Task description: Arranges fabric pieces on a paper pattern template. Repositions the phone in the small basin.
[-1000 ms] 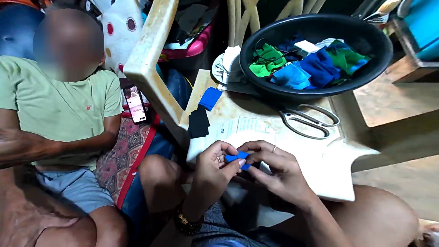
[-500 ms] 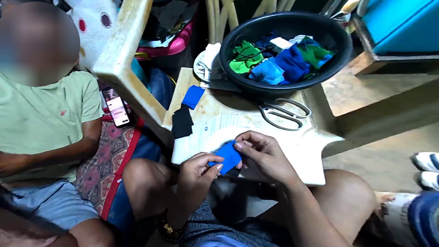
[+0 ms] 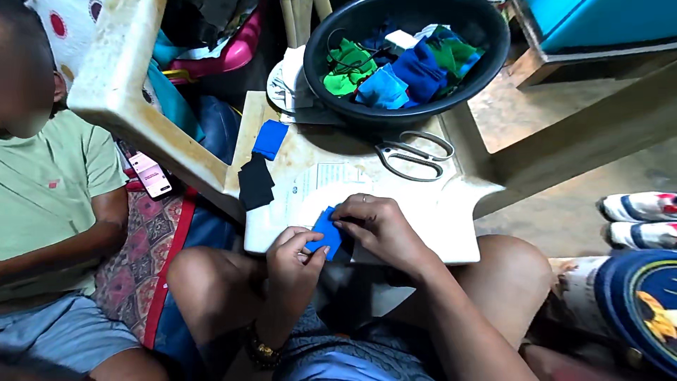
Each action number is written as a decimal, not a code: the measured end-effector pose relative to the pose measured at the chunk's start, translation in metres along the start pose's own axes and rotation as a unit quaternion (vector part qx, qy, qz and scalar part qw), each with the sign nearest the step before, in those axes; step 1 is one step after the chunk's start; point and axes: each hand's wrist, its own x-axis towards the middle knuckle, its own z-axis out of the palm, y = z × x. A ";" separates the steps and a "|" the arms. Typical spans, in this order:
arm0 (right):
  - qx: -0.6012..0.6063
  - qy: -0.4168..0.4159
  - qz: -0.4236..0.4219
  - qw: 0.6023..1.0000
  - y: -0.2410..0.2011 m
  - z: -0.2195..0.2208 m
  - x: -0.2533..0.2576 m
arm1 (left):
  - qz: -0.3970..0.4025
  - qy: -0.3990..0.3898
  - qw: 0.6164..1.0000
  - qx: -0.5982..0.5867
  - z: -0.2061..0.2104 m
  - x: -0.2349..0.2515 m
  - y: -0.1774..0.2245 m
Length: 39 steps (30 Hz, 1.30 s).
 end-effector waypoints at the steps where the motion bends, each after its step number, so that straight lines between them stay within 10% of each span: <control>1: -0.006 -0.002 -0.002 1.000 0.000 0.000 0.000 | 0.002 0.000 1.000 0.007 0.000 0.000 0.000; 39: -0.018 -0.005 0.037 0.999 0.002 0.006 0.000 | 0.037 0.026 0.997 0.056 -0.012 0.001 -0.013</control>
